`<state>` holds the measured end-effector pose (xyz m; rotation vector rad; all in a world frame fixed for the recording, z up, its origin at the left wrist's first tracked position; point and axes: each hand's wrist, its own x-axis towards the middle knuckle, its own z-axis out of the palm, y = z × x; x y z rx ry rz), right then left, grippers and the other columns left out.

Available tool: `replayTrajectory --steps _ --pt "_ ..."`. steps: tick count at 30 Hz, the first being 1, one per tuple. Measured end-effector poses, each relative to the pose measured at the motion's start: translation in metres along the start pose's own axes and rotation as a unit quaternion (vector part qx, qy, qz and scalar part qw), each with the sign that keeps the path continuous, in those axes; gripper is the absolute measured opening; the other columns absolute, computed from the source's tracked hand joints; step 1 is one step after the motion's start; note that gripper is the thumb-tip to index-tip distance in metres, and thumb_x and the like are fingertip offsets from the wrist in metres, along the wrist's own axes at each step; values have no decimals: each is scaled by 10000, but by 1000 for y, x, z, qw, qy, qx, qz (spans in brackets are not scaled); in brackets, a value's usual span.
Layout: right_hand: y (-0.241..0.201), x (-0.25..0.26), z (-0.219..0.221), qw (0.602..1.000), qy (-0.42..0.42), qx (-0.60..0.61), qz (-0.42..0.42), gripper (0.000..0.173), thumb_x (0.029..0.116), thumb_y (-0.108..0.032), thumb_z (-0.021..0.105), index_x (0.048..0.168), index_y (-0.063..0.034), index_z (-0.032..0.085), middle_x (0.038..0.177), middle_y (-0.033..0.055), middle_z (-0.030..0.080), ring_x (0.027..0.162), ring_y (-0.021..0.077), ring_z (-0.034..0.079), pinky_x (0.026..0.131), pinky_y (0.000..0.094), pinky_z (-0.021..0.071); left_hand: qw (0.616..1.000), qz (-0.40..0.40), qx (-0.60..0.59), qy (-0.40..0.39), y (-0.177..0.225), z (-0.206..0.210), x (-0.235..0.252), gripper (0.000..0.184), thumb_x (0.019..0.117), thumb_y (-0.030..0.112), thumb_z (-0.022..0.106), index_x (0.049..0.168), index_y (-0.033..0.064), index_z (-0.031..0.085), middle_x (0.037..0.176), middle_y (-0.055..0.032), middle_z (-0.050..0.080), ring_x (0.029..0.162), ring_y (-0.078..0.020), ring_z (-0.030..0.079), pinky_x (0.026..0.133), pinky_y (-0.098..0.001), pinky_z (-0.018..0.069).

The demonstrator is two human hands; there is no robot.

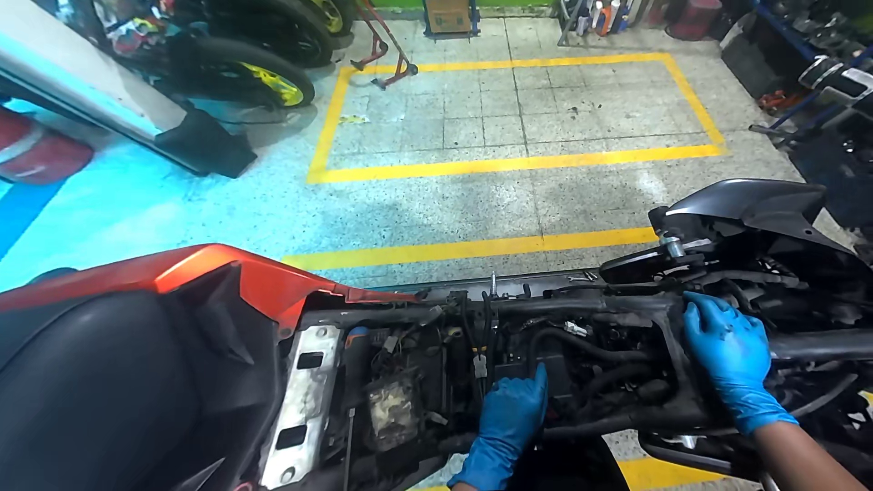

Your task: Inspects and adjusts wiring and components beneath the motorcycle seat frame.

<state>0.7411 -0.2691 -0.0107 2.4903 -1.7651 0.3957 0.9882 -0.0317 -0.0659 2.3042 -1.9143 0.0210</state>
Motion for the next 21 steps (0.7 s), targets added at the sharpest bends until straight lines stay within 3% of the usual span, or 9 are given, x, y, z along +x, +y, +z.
replayTrajectory --steps 3,13,21 --pt "0 1 0 1000 1 4 -5 376 1025 -239 442 1195 -101 748 1226 163 726 1122 400 689 976 640 463 1000 -11 -13 5 1 -1 0 313 968 270 595 1210 199 779 629 -38 693 621 -232 725 565 -413 586" --pt "-1 1 0 1000 -6 -1 -4 383 1024 -238 435 1198 -106 749 1240 153 724 1141 386 685 980 625 462 992 -24 -42 -118 4 -15 4 375 1011 234 538 1337 150 704 738 -86 741 721 -284 754 633 -449 599" --pt "-3 3 -2 1000 -17 -7 -3 390 1028 -249 425 1208 -113 744 1245 153 721 1158 387 678 990 631 450 995 -24 -40 -93 3 -13 5 363 995 228 553 1306 151 723 705 -76 728 704 -269 749 627 -429 594"
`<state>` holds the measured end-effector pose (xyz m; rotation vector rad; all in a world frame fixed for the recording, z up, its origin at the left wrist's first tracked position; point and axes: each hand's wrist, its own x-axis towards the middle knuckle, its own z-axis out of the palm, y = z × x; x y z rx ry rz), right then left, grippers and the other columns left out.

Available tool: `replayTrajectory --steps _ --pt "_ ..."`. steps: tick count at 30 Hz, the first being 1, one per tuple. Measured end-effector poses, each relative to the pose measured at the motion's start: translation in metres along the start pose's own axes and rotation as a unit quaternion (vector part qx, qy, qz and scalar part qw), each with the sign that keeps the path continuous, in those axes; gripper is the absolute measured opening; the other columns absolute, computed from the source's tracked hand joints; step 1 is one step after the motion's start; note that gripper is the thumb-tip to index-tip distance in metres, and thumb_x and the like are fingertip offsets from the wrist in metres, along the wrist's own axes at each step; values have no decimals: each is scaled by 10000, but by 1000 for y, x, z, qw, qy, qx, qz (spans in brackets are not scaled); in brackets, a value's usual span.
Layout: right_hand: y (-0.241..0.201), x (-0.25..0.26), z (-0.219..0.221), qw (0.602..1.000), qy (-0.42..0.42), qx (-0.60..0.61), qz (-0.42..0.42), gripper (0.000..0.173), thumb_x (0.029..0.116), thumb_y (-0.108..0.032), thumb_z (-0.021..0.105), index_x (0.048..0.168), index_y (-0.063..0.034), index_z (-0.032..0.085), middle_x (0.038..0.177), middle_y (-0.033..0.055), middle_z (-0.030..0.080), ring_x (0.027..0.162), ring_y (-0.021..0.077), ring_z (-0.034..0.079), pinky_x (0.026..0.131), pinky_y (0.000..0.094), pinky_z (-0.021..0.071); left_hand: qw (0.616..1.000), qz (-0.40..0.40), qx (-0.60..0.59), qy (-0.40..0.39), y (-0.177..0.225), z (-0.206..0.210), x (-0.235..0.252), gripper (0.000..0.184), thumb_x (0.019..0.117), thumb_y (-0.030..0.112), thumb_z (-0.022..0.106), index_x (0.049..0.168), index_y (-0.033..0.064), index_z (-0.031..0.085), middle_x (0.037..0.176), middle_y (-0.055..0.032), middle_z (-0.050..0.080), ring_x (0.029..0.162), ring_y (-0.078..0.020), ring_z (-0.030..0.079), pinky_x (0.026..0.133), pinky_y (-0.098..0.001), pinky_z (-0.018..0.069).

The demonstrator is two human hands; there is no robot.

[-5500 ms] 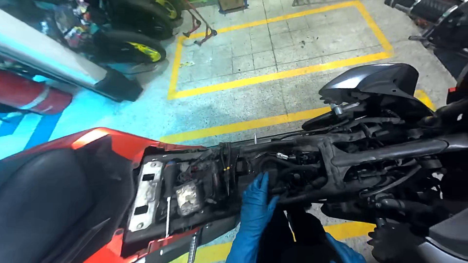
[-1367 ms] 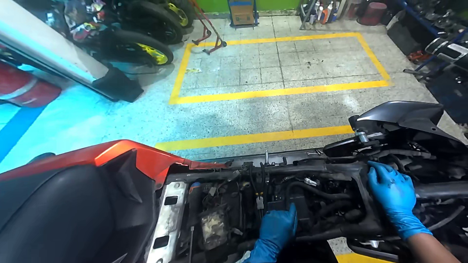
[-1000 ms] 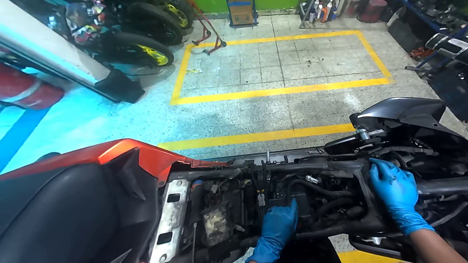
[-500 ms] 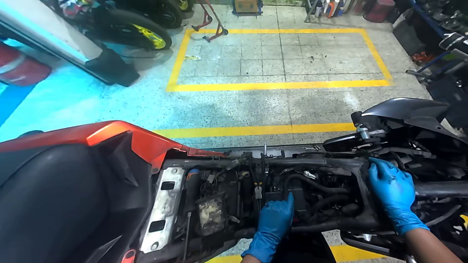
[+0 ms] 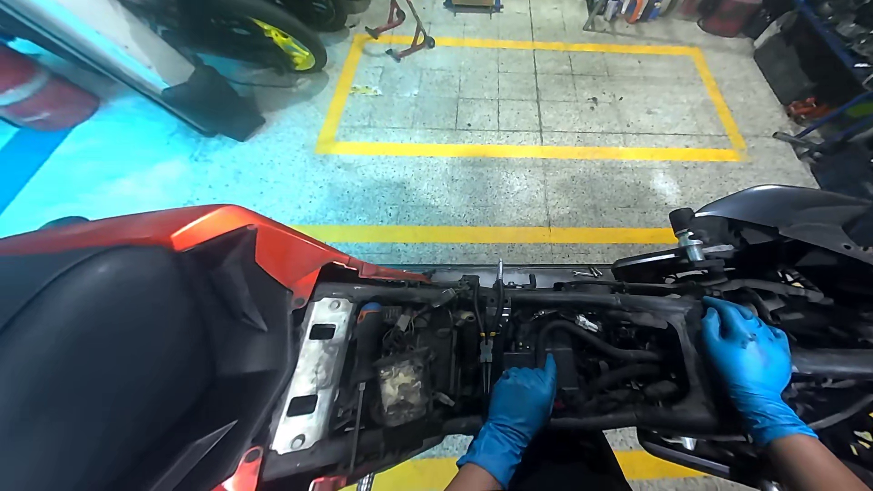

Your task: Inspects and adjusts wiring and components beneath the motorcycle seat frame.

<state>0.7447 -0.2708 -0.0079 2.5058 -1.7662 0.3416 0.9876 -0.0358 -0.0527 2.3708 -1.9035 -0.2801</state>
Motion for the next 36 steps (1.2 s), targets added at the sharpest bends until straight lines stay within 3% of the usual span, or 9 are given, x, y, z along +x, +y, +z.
replayTrajectory --steps 4,8,17,19,22,25,28,32,36 --pt "1 -3 0 1000 -1 1 4 401 1035 -254 411 1209 -105 740 1247 159 717 1160 389 674 999 630 445 999 -8 -21 -48 1 -5 -1 390 1032 237 506 1372 154 678 782 -95 755 785 -292 762 688 -455 602" --pt "-1 -4 -1 1000 1 -3 6 405 1031 -256 406 1205 -102 738 1225 167 720 1137 394 678 994 627 441 999 4 3 45 -1 5 -4 333 982 240 573 1248 161 758 672 -59 715 667 -246 741 587 -411 588" --pt "1 0 -3 1000 -19 5 10 413 1047 -271 393 1245 -106 716 1278 188 694 1195 428 645 1038 666 404 996 -1 -48 -72 0 -7 3 409 1045 252 481 1399 137 653 867 -127 768 879 -332 760 756 -496 601" --pt "5 2 -3 1000 -24 17 5 413 1054 -277 397 1266 -102 705 1284 217 681 1196 463 633 1032 690 399 998 26 -54 -7 0 -5 2 383 1010 244 542 1336 115 696 822 -111 762 824 -314 761 726 -484 606" --pt "15 -1 12 998 -15 54 7 451 1064 -325 359 1279 -108 690 1294 213 676 1216 465 619 1046 699 388 980 69 -65 175 3 -9 -13 316 944 234 608 1186 107 767 734 -40 726 694 -233 713 665 -410 580" --pt "18 -2 16 998 -2 65 8 461 1063 -324 348 1265 -97 693 1294 197 681 1231 435 620 1074 667 387 965 -8 -68 255 3 -45 -34 250 947 242 584 1000 120 796 769 -17 745 694 -198 701 657 -379 563" --pt "13 -3 13 997 5 75 17 472 1052 -327 348 1251 -83 699 1279 214 683 1219 457 618 1058 683 381 975 -194 -26 106 -23 -77 -45 390 995 419 562 894 108 775 734 -57 731 694 -241 741 609 -444 598" --pt "11 -3 12 997 2 72 14 456 1053 -311 360 1260 -80 695 1277 226 680 1206 466 622 1046 683 389 916 -344 -44 -201 -47 -102 -28 619 1024 642 426 1194 106 687 1027 -132 762 993 -321 747 813 -541 580" --pt "13 -2 16 997 5 78 18 473 1053 -338 344 1260 -100 697 1279 208 684 1212 448 624 1062 674 381 892 -366 -46 -260 -44 -106 -7 607 1028 623 443 1266 104 648 1120 -132 752 1087 -314 724 897 -534 562"
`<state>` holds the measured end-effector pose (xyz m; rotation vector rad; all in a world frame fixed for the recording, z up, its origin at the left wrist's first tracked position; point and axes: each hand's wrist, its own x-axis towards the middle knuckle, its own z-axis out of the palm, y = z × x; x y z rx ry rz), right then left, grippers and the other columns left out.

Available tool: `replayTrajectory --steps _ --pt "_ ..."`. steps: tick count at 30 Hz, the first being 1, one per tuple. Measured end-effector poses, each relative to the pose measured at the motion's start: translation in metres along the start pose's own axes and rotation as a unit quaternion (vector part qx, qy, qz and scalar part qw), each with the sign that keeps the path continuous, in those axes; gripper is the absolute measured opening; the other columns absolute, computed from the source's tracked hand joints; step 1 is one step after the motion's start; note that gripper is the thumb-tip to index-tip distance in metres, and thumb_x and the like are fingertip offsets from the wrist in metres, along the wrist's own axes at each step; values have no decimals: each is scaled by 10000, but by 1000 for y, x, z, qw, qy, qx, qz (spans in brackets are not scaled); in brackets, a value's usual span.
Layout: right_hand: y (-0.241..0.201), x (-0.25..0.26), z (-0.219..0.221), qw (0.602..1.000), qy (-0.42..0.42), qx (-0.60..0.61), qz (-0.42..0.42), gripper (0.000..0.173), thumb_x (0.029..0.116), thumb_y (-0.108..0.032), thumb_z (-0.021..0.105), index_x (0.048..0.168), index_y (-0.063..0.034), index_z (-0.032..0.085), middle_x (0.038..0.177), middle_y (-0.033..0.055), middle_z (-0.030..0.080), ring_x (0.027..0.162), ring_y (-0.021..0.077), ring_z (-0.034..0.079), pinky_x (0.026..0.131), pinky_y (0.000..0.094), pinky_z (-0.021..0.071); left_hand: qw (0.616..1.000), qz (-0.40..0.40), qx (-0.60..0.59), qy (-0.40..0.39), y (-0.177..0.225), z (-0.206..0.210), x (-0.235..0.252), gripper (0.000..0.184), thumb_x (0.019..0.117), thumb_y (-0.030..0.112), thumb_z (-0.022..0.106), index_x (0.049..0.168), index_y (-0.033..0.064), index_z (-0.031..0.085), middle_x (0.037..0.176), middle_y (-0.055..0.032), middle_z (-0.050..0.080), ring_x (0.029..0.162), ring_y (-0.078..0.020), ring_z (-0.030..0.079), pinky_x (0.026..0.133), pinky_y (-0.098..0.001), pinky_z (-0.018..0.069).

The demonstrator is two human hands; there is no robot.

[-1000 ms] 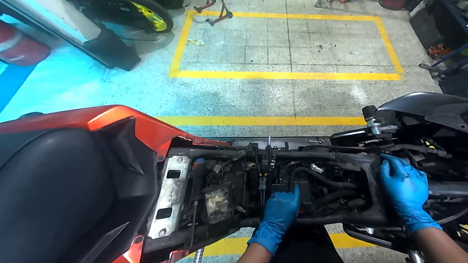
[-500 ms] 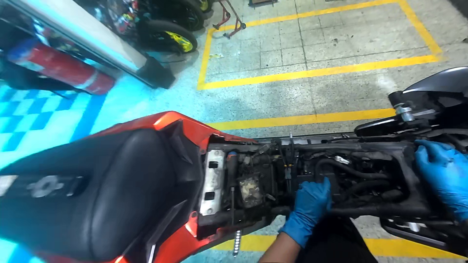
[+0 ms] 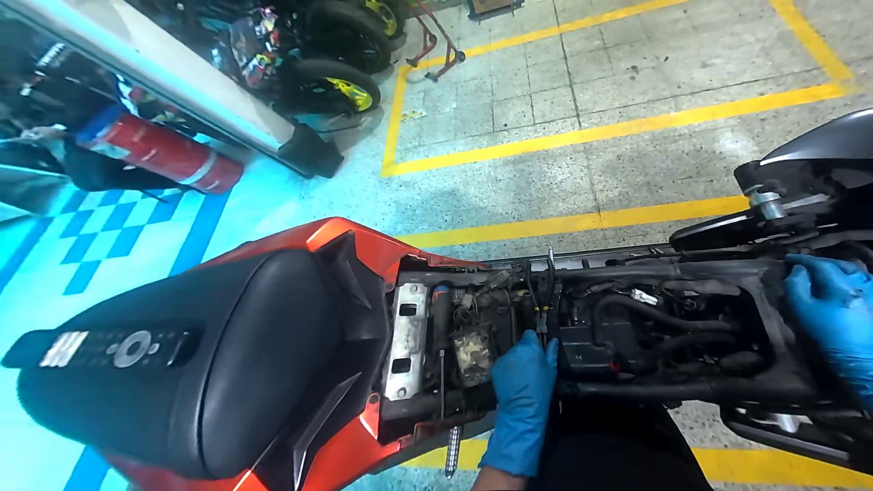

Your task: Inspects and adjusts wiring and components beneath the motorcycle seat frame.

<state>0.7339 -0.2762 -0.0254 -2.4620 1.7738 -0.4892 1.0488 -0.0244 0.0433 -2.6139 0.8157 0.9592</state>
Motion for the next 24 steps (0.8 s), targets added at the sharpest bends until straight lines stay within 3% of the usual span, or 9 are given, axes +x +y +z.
replayTrajectory --steps 4,7,9,12,15,17,19,21,24 --pt "0 1 0 1000 -6 10 -3 489 1045 -336 343 1276 -78 689 1277 235 673 1220 466 613 1052 691 381 999 9 3 -31 7 -8 6 484 1075 472 414 1298 105 638 1196 -134 731 1143 -314 701 936 -535 549" --pt "4 1 2 1000 6 3 -15 487 1049 -341 342 1261 -87 699 1251 234 686 1191 464 631 1031 688 399 999 23 -9 -22 10 -6 5 440 1089 364 373 1281 89 657 1178 -142 738 1145 -324 699 934 -543 544" --pt "4 1 2 1000 12 0 -19 492 1050 -350 343 1251 -81 703 1237 232 693 1184 459 638 1029 680 403 999 29 -34 12 5 -1 4 440 1093 354 361 1228 80 678 1126 -143 750 1115 -318 713 915 -536 551" --pt "4 -1 1 1000 12 5 -21 476 1052 -343 361 1253 -81 704 1242 229 691 1195 451 634 1035 677 403 984 65 -106 124 -9 19 3 407 1065 325 439 1081 50 739 960 -163 764 976 -339 749 818 -546 571" --pt "3 -1 -1 1000 9 7 -21 463 1051 -323 369 1250 -75 706 1241 231 692 1185 458 637 1025 681 408 937 126 -259 200 -26 34 0 343 1021 265 534 926 14 748 768 -145 721 758 -304 730 700 -512 572" --pt "1 0 -4 1000 3 6 -18 461 1053 -317 367 1254 -75 704 1247 233 687 1186 459 634 1031 681 402 884 154 -408 167 -40 30 -12 305 1038 217 530 913 30 737 699 -40 662 615 -136 633 618 -337 555" --pt "-2 0 -6 1000 -4 6 -15 462 1055 -318 366 1259 -72 700 1258 237 682 1201 467 623 1042 683 390 797 166 -565 134 -58 19 -33 292 1068 154 503 933 13 719 597 46 570 469 -20 498 457 -206 456" --pt "-1 -1 -6 1000 -7 3 -9 462 1055 -326 365 1271 -84 694 1278 239 674 1222 467 612 1058 681 380 738 144 -647 128 -81 14 -48 302 1080 132 463 960 7 711 545 79 516 414 -1 433 386 -177 385" --pt "-5 0 -11 1000 -16 -9 -5 458 1065 -324 364 1288 -85 685 1294 254 664 1238 473 605 1075 680 367 717 95 -672 162 -114 19 -48 324 1088 123 419 952 20 694 533 77 507 410 -13 433 391 -173 383"
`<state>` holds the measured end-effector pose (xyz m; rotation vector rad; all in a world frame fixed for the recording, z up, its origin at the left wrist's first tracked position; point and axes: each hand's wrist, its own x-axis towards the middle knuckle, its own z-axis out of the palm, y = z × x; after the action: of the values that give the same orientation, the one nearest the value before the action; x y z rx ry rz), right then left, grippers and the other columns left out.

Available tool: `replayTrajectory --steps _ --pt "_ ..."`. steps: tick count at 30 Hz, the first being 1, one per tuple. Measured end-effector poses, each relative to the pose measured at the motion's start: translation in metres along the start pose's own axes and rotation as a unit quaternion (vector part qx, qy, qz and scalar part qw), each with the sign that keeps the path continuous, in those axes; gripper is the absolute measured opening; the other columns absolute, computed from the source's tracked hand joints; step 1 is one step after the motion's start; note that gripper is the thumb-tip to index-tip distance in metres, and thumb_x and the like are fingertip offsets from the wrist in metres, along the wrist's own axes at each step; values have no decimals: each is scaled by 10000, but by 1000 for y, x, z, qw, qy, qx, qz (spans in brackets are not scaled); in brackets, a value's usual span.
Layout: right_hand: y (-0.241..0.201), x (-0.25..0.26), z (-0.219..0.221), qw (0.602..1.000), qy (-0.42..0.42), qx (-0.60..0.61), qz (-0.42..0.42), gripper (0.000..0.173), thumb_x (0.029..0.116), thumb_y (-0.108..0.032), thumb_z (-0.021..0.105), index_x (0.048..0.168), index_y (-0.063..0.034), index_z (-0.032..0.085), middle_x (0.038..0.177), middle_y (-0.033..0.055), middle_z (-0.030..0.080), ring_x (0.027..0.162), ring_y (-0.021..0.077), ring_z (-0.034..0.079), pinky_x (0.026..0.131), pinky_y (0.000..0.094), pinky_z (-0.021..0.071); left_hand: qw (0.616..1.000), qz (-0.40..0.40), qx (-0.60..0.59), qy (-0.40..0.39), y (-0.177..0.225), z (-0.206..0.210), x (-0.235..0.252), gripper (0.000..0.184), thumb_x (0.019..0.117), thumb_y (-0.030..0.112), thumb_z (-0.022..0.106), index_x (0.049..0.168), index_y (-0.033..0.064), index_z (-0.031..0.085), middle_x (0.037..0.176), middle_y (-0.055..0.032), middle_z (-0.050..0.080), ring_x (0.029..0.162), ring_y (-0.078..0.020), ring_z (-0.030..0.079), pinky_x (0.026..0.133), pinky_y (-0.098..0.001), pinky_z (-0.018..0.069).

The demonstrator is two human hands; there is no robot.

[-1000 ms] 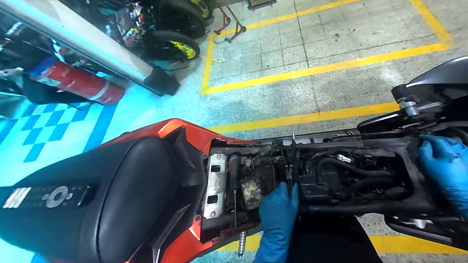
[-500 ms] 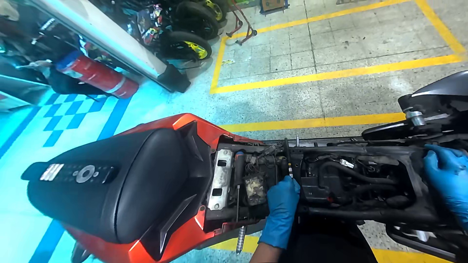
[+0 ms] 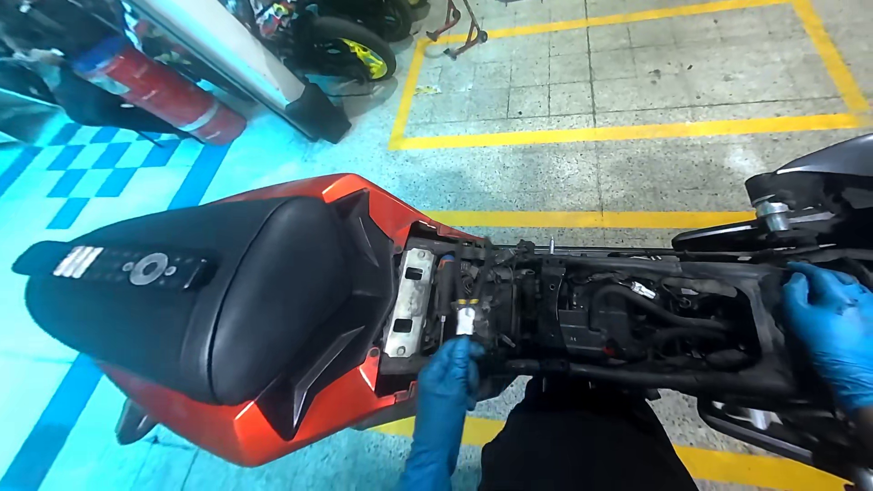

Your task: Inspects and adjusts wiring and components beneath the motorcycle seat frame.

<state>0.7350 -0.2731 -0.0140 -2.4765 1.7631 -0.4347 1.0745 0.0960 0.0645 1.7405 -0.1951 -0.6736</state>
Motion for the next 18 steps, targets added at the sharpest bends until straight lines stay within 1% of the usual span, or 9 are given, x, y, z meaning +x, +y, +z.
replayTrajectory --steps 2,4,8,10,13,15,18 --pt "-3 0 -2 1000 -2 -2 0 454 1065 -321 364 1284 -85 686 1290 253 666 1231 472 608 1073 679 363 999 -14 -2 48 -12 -13 6 336 1098 119 419 934 11 691 527 68 501 405 -16 424 390 -165 372" --pt "-1 1 -1 1000 -2 0 -2 457 1060 -326 363 1285 -89 683 1286 247 669 1229 469 608 1073 681 360 996 -37 -10 81 -24 -18 11 344 1108 134 417 931 6 683 529 60 479 402 -27 403 389 -170 354" --pt "0 2 -1 1000 -4 4 -2 463 1068 -336 359 1285 -90 685 1293 249 664 1234 464 606 1073 690 357 991 -75 -24 111 -39 -11 13 364 1122 170 401 938 -6 661 509 55 447 383 -34 390 378 -179 356" --pt "0 2 -2 1000 -3 2 -5 457 1071 -331 364 1282 -84 685 1282 253 668 1223 470 611 1062 691 366 986 -103 -16 128 -37 -6 13 392 1120 216 429 893 -2 662 485 44 440 365 -44 386 362 -190 350" --pt "0 1 -4 1000 -9 3 -2 441 1072 -308 374 1288 -73 678 1278 268 663 1219 488 605 1057 696 362 980 -148 15 135 -32 -7 14 472 1114 316 443 807 22 646 466 27 433 349 -60 367 343 -206 314" --pt "-4 0 -7 1000 -14 -2 1 433 1073 -287 375 1300 -70 672 1287 273 657 1227 487 601 1061 696 361 978 -162 29 128 -30 -10 13 494 1119 338 423 808 26 647 472 23 442 354 -63 369 347 -208 308" --pt "-9 -1 -12 1000 -11 -25 0 424 1071 -285 381 1292 -78 678 1282 258 668 1209 487 614 1028 695 378 980 -155 35 119 -33 -14 6 522 1126 361 390 813 36 653 471 30 446 350 -55 368 341 -204 304"
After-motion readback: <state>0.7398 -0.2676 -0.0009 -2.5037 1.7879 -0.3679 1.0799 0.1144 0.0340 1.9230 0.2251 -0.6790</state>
